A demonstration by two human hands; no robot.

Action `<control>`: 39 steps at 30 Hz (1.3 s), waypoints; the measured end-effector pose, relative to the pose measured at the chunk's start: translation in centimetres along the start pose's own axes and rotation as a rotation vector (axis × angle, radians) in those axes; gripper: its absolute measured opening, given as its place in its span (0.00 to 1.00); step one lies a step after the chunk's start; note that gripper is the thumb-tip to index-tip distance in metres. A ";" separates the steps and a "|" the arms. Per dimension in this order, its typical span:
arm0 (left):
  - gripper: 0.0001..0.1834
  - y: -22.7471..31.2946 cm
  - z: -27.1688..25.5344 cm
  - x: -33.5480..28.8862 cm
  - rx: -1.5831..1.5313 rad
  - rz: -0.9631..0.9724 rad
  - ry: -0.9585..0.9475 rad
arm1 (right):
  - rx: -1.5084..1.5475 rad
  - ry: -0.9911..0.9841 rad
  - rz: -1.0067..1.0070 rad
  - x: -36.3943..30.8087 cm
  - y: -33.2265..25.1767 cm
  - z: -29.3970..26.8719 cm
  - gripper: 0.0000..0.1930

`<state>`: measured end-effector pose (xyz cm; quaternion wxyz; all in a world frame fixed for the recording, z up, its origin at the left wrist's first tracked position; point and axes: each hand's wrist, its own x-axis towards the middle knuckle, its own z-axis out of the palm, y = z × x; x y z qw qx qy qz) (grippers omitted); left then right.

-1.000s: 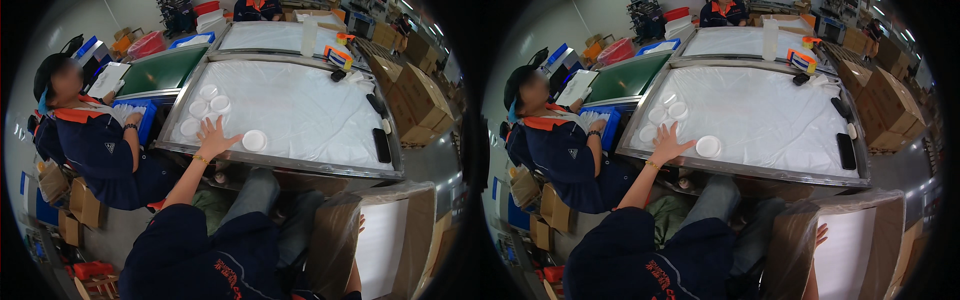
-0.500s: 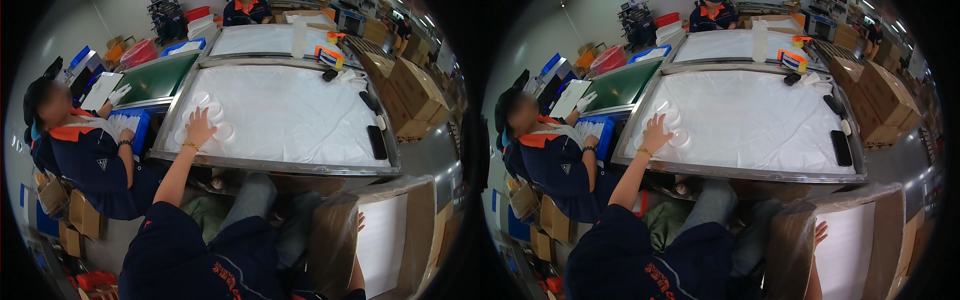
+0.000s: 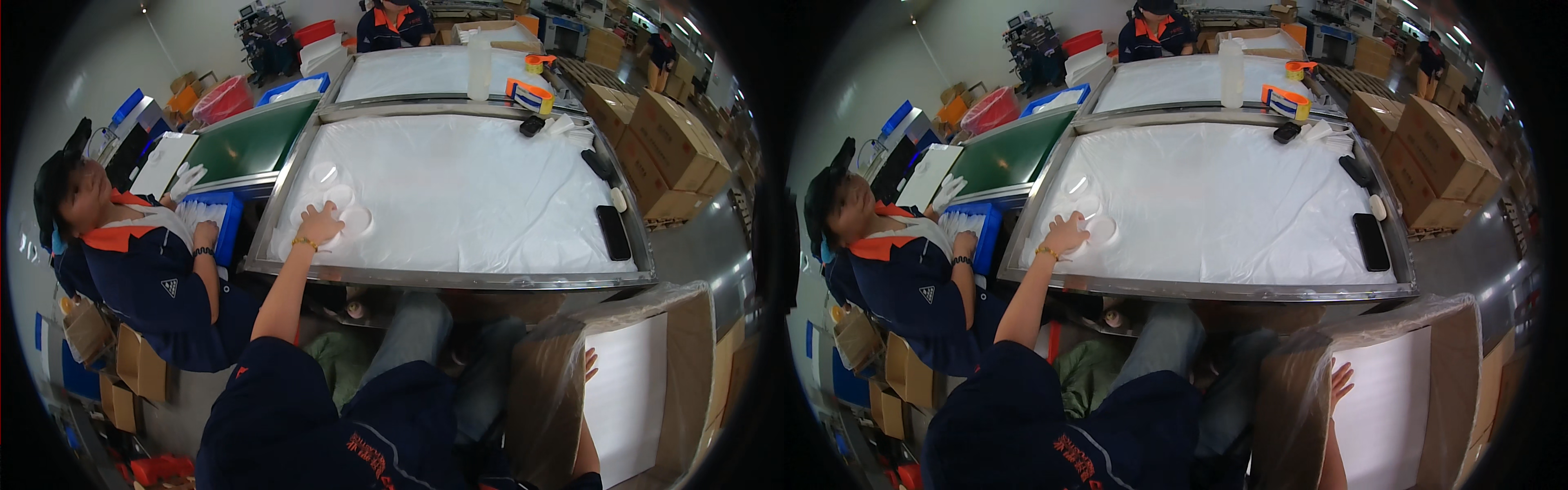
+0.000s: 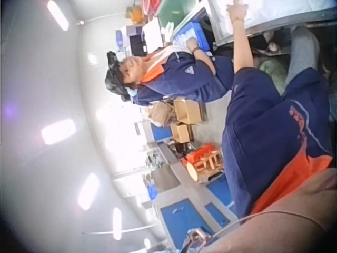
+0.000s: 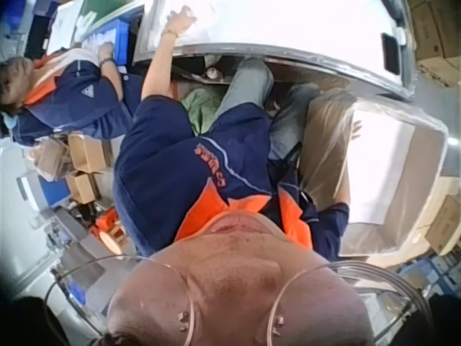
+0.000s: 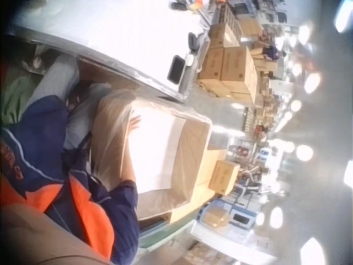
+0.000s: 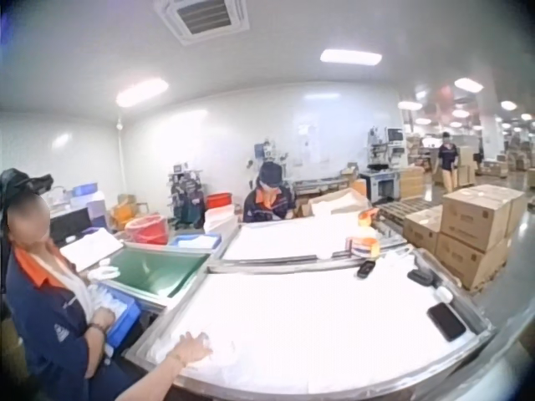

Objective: The person sorts white plastic lids from a workbench and packs them into a cardboard box by hand.

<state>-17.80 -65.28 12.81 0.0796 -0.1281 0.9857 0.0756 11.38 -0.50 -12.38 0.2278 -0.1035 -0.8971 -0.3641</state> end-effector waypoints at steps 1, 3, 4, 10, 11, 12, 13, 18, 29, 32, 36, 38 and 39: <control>0.34 0.6 -0.1 -0.6 -0.031 0.017 0.004 | 0.115 -0.030 0.014 -0.1 -0.1 -0.4 0.39; 0.34 1.9 -0.1 -1.4 -0.066 0.022 0.017 | 0.159 -0.053 0.022 0.0 -0.2 -0.6 0.39; 0.34 2.6 -0.1 -1.8 -0.106 0.019 0.027 | 0.201 -0.073 0.020 -0.1 -0.1 -0.6 0.38; 0.35 9.1 0.2 -1.8 -0.093 0.150 0.011 | 0.240 -0.159 0.043 -1.6 -0.1 2.1 0.34; 0.35 10.0 0.3 -1.7 -0.097 0.184 0.011 | 0.315 -0.305 0.044 -1.6 0.2 1.9 0.34; 0.35 10.4 0.5 -1.4 -0.080 0.214 0.026 | 0.293 -0.314 0.076 -1.6 1.1 1.9 0.34; 0.35 10.8 0.7 -1.1 -0.061 0.248 0.039 | 0.439 -0.460 0.030 -1.1 2.0 1.4 0.34; 0.34 9.6 1.9 2.8 -0.062 0.345 0.044 | 1.100 -0.697 0.067 3.2 8.2 -9.3 0.34; 0.24 21.1 1.3 1.7 -0.005 0.470 0.011 | 1.063 -0.901 0.293 -4.7 19.6 -21.4 0.29; 0.25 21.9 1.5 3.1 0.031 0.606 -0.092 | 1.098 -0.928 0.332 -5.0 19.9 -21.6 0.28; 0.25 23.0 1.7 4.2 0.086 0.640 -0.179 | 1.090 -0.875 0.299 -2.8 19.9 -22.5 0.26; 0.25 22.9 2.7 5.4 0.030 0.673 -0.145 | 1.106 -0.865 0.266 -2.6 19.9 -23.4 0.26; 0.24 23.4 3.0 5.0 0.063 0.688 -0.073 | 1.100 -0.866 0.248 -2.8 19.9 -23.8 0.25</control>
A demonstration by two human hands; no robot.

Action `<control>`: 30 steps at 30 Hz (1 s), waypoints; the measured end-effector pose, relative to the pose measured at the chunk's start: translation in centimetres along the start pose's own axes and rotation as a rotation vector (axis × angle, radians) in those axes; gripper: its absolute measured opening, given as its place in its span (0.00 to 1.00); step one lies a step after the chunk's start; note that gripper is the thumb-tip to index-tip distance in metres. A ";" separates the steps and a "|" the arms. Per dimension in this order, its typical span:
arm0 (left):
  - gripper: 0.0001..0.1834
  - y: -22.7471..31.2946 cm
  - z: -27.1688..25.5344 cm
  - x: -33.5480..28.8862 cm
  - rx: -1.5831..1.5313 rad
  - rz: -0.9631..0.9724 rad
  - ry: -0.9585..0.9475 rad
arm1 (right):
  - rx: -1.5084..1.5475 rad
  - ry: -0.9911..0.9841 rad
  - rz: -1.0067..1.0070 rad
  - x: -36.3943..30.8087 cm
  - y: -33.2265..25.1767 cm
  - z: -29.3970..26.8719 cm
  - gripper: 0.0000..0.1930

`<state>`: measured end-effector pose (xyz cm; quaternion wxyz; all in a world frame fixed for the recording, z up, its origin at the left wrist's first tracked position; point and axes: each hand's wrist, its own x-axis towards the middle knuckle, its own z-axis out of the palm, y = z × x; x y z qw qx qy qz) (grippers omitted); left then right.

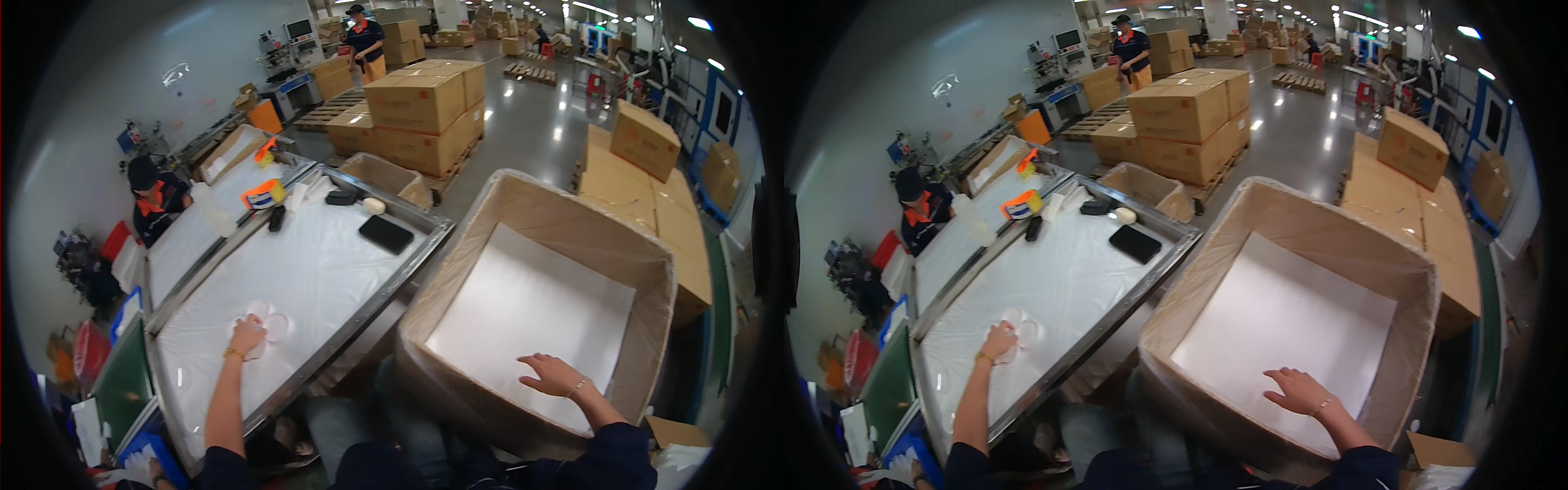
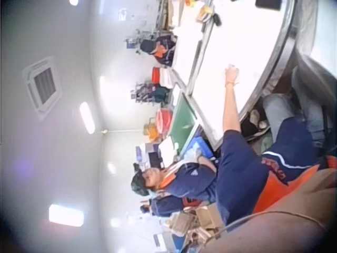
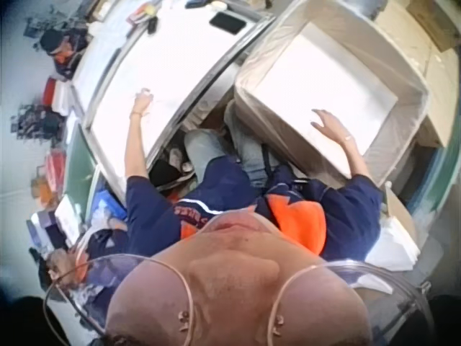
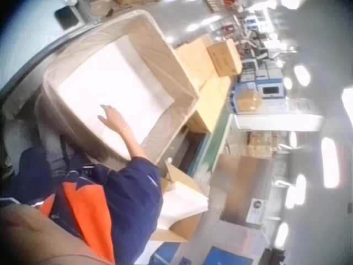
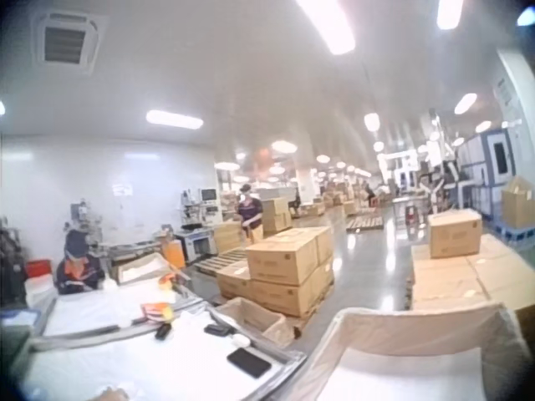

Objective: The person sorts white plastic lids from a workbench and packs them into a cardboard box by hand.

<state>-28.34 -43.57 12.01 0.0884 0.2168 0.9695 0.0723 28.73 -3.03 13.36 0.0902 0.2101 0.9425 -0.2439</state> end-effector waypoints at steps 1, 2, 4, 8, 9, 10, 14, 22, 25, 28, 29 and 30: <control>0.23 1.6 0.4 -0.4 0.057 0.013 0.056 | 0.026 0.002 -0.024 -0.3 0.1 -0.1 0.25; 0.22 3.2 0.4 -1.2 0.096 0.007 0.109 | 0.015 -0.009 -0.044 -0.6 0.3 -0.1 0.24; 0.20 5.5 0.6 -2.0 0.154 -0.016 0.185 | 0.038 -0.013 -0.078 -1.1 -0.7 -0.5 0.23; 0.21 4.3 1.9 -1.1 0.192 -0.075 0.272 | 0.039 0.082 -0.150 -1.8 -2.6 -2.3 0.21; 0.23 4.0 1.8 -0.6 0.137 -0.110 0.206 | 0.058 0.100 -0.179 -2.0 -3.0 -2.6 0.21; 0.25 3.8 1.6 -0.3 0.077 -0.146 0.138 | 0.073 0.084 -0.182 -2.2 -3.5 -2.9 0.20; 0.28 2.7 0.8 1.3 -0.223 -0.218 -0.085 | 0.083 0.115 -0.256 -2.6 -4.3 -2.3 0.19; 0.30 5.1 0.4 0.7 -0.097 0.171 -0.045 | 0.002 0.195 -0.234 -3.0 -4.8 -1.9 0.15; 0.24 6.2 0.6 -0.1 -0.096 0.446 -0.073 | -0.005 0.190 -0.229 -2.8 -4.5 -1.7 0.16; 0.24 6.1 0.4 -0.6 -0.130 0.606 -0.099 | -0.011 0.179 -0.228 -2.6 -4.5 -1.6 0.16; 0.24 6.1 0.6 -0.6 -0.135 0.601 -0.100 | -0.015 0.172 -0.230 -2.6 -4.5 -1.7 0.16; 0.24 6.2 0.9 -0.5 -0.095 0.447 0.049 | -0.009 0.172 -0.225 -2.6 -4.5 -1.7 0.16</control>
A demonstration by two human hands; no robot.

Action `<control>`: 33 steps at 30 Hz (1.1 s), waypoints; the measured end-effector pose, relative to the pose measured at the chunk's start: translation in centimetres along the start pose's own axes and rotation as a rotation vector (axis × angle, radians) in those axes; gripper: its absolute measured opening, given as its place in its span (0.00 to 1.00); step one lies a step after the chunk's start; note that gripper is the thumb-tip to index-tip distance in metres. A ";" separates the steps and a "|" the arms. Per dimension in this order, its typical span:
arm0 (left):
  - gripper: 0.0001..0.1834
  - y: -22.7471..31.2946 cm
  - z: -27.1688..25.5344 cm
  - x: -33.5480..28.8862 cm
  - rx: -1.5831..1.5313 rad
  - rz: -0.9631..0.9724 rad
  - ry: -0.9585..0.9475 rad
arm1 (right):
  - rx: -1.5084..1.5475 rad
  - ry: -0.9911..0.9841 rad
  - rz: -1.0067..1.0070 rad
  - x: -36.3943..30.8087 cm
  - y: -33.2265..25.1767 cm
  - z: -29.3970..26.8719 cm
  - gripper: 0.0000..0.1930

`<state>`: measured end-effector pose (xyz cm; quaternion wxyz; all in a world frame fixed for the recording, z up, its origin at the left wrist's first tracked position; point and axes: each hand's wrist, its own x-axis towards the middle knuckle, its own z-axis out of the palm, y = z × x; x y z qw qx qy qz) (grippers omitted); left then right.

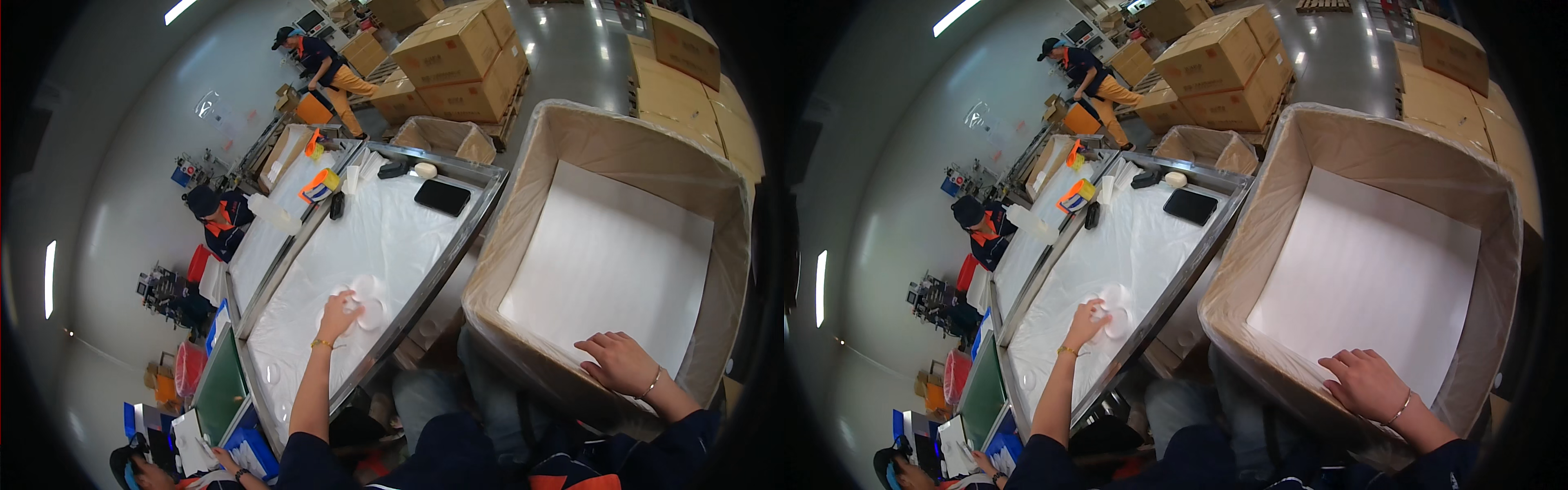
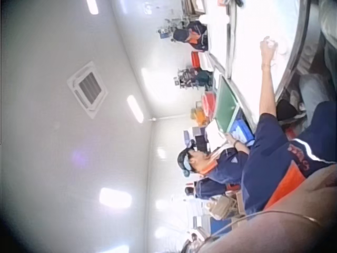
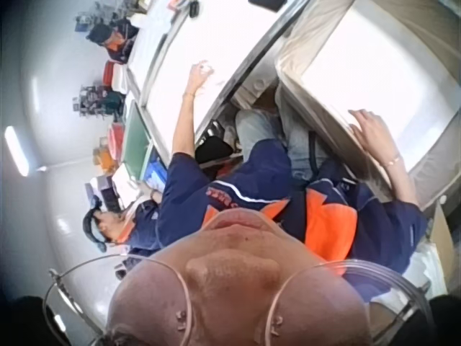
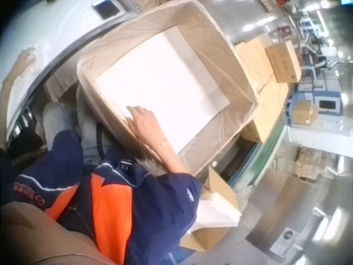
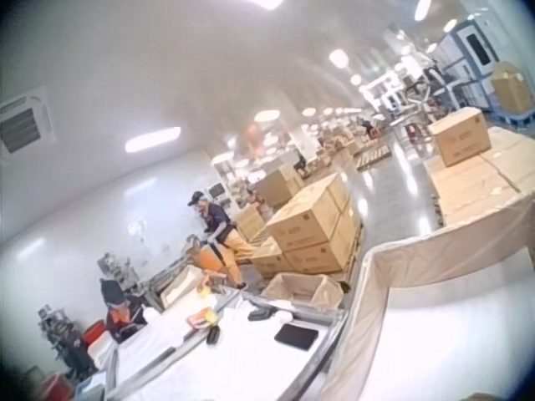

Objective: The person sorts white plastic lids from a workbench and packs them into a cardboard box by hand.

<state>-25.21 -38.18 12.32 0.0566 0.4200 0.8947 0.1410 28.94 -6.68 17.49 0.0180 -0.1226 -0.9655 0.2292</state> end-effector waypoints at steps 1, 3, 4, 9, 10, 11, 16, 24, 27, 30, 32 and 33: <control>0.24 0.2 0.2 0.1 0.077 -0.145 0.141 | 0.004 0.001 0.006 0.0 0.0 0.0 0.16; 0.24 0.8 1.0 0.3 0.168 -0.237 0.168 | 0.004 -0.012 0.008 -0.1 -0.1 0.0 0.16; 0.24 1.0 1.0 0.5 0.267 -0.320 0.196 | 0.009 -0.016 0.014 0.0 -0.1 0.1 0.15; 0.21 1.7 -0.4 1.2 0.047 0.019 0.014 | 0.007 -0.020 0.016 0.1 0.3 0.6 0.15; 0.21 2.8 -0.8 1.1 0.006 -0.076 -0.017 | 0.003 -0.031 0.020 0.1 0.5 0.6 0.15; 0.21 3.3 -1.0 1.1 0.008 -0.073 -0.018 | 0.005 -0.029 0.022 0.0 0.5 0.5 0.15; 0.17 5.0 -1.5 1.0 -0.035 -0.072 -0.093 | 0.029 -0.036 0.016 -0.2 0.6 0.5 0.15; 0.19 5.3 -0.5 0.8 -0.040 0.197 -0.026 | 0.027 -0.063 0.044 0.0 0.3 0.5 0.15; 0.16 5.5 -0.7 1.2 0.084 0.286 0.091 | 0.028 -0.063 0.049 0.0 0.0 0.2 0.15; 0.14 10.6 -2.6 1.8 -0.225 0.090 0.307 | 0.052 -0.050 0.055 0.7 -0.1 0.0 0.15; 0.13 17.1 -3.7 0.9 -0.761 0.063 0.320 | 0.210 -0.086 0.109 0.8 -0.4 -0.3 0.15; 0.13 18.9 -3.7 0.2 -1.288 0.028 0.348 | 0.217 -0.097 0.106 0.9 -0.5 -0.5 0.15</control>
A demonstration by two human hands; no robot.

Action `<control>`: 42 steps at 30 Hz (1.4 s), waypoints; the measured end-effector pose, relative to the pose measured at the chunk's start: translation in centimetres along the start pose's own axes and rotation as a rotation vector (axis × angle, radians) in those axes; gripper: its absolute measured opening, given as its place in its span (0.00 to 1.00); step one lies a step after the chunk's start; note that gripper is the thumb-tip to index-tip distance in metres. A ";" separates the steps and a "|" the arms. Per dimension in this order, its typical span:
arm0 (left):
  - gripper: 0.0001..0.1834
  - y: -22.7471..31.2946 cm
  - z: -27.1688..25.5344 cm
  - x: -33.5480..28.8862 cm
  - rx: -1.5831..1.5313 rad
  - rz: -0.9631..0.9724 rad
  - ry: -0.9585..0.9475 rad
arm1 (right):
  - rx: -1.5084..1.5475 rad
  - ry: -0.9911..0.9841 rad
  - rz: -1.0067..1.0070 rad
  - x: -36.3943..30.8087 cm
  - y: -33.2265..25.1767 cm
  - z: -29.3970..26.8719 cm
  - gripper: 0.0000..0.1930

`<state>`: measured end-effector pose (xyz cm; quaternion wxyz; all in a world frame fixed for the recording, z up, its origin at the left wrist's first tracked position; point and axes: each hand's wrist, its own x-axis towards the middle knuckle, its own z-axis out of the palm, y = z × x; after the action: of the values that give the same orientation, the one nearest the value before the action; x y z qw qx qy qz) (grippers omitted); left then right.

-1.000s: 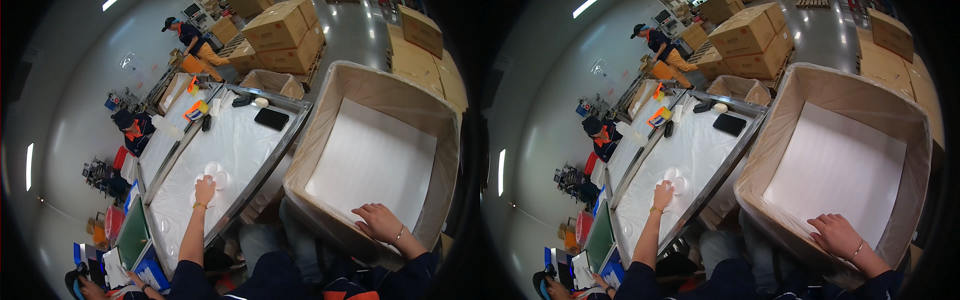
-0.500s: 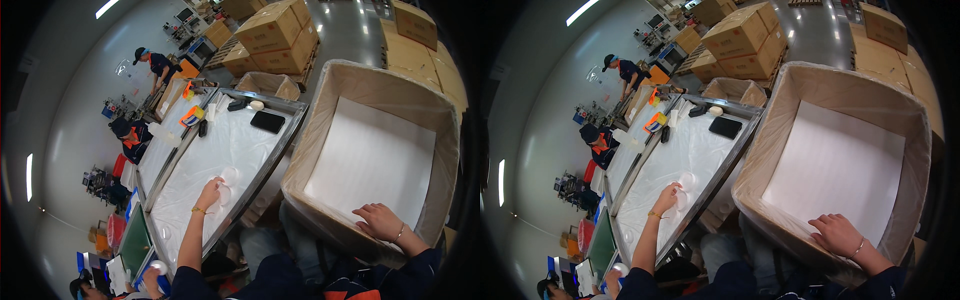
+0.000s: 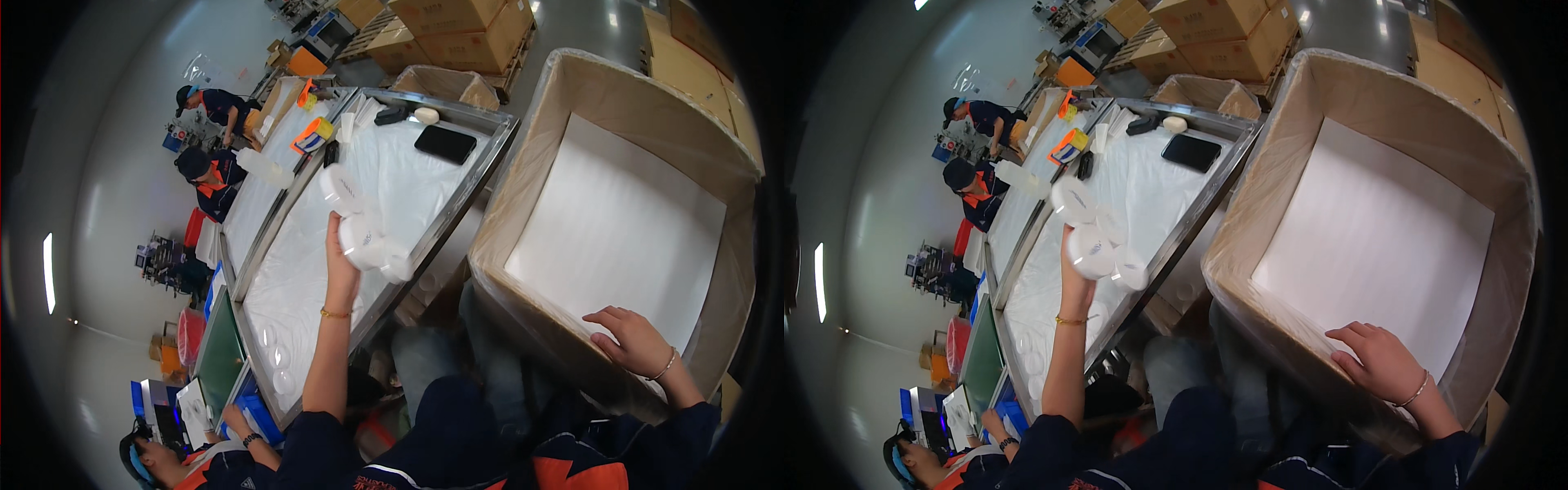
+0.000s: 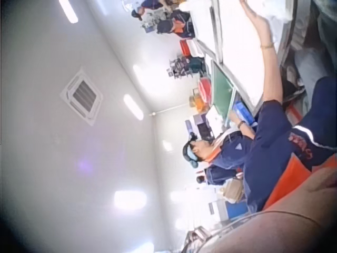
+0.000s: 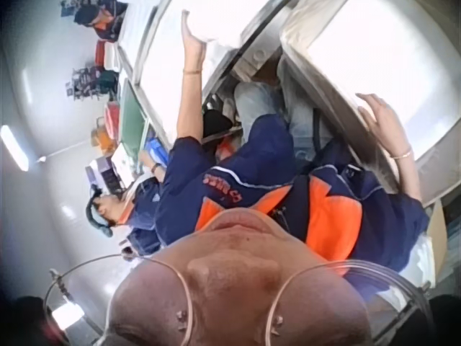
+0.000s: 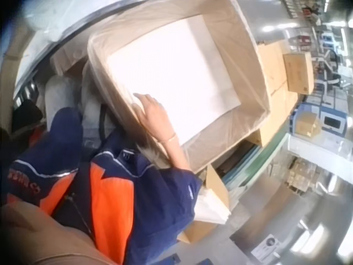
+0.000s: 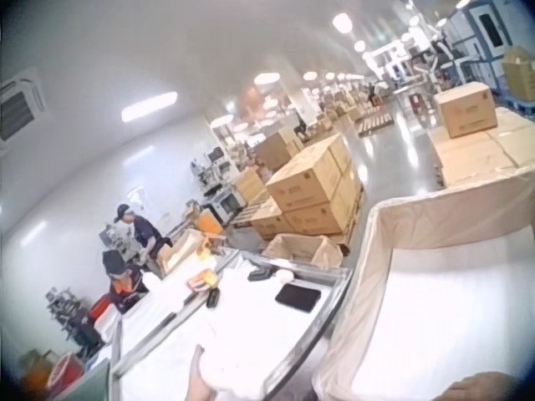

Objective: The person sorts white plastic lids from a workbench and packs them into a cardboard box by hand.

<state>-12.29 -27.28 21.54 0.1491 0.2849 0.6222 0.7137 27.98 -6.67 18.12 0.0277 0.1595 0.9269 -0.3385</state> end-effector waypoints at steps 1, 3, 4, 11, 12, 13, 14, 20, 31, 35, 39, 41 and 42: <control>0.19 -0.3 -0.1 -1.7 -0.242 -0.167 0.018 | 0.179 -0.051 -0.006 -0.2 -0.3 -0.3 0.17; 0.21 -0.6 0.6 -4.8 -0.511 -0.268 -0.068 | 0.361 -0.104 -0.008 -0.4 -1.1 -0.9 0.19; 0.24 -0.7 1.4 -5.8 -0.784 -0.363 -0.155 | 0.299 -0.116 -0.053 -0.4 -1.8 -1.2 0.22; 0.22 0.9 8.8 -9.0 -0.931 -0.428 -0.280 | 0.055 -0.111 -0.116 -0.8 -0.9 0.2 0.28; 0.23 1.1 9.1 -9.2 -0.942 -0.430 -0.298 | 0.060 -0.112 -0.118 -0.9 -1.0 0.1 0.28; 0.23 1.0 9.4 -9.4 -0.953 -0.434 -0.313 | 0.050 -0.114 -0.116 -0.8 -1.0 0.0 0.28; 0.23 1.1 9.6 -9.6 -0.965 -0.437 -0.328 | 0.040 -0.115 -0.116 -0.8 -1.0 0.0 0.28; 0.24 0.4 10.2 -10.0 -1.049 -0.467 -0.421 | 0.029 -0.112 -0.082 -0.8 -0.8 0.3 0.29; 0.25 -0.2 10.0 -10.0 -1.094 -0.553 -0.354 | 0.059 -0.136 -0.043 -0.6 -1.0 0.3 0.29; 0.25 -0.3 10.0 -9.9 -1.106 -0.597 -0.334 | 0.064 -0.144 -0.040 -0.7 -1.2 0.1 0.29; 0.26 -0.4 10.0 -9.8 -1.114 -0.643 -0.316 | 0.056 -0.133 -0.054 -0.7 -0.9 0.3 0.29; 0.26 0.1 10.4 -9.8 -1.130 -0.622 -0.322 | 0.057 -0.138 -0.054 -0.7 -1.0 0.2 0.29; 0.26 0.2 10.5 -9.8 -1.145 -0.597 -0.329 | 0.057 -0.139 -0.052 -0.7 -0.9 0.2 0.29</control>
<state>1.71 -24.44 20.29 0.5611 0.0811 0.1661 0.8068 28.33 -7.68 18.66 0.0786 0.1122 0.9166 -0.3757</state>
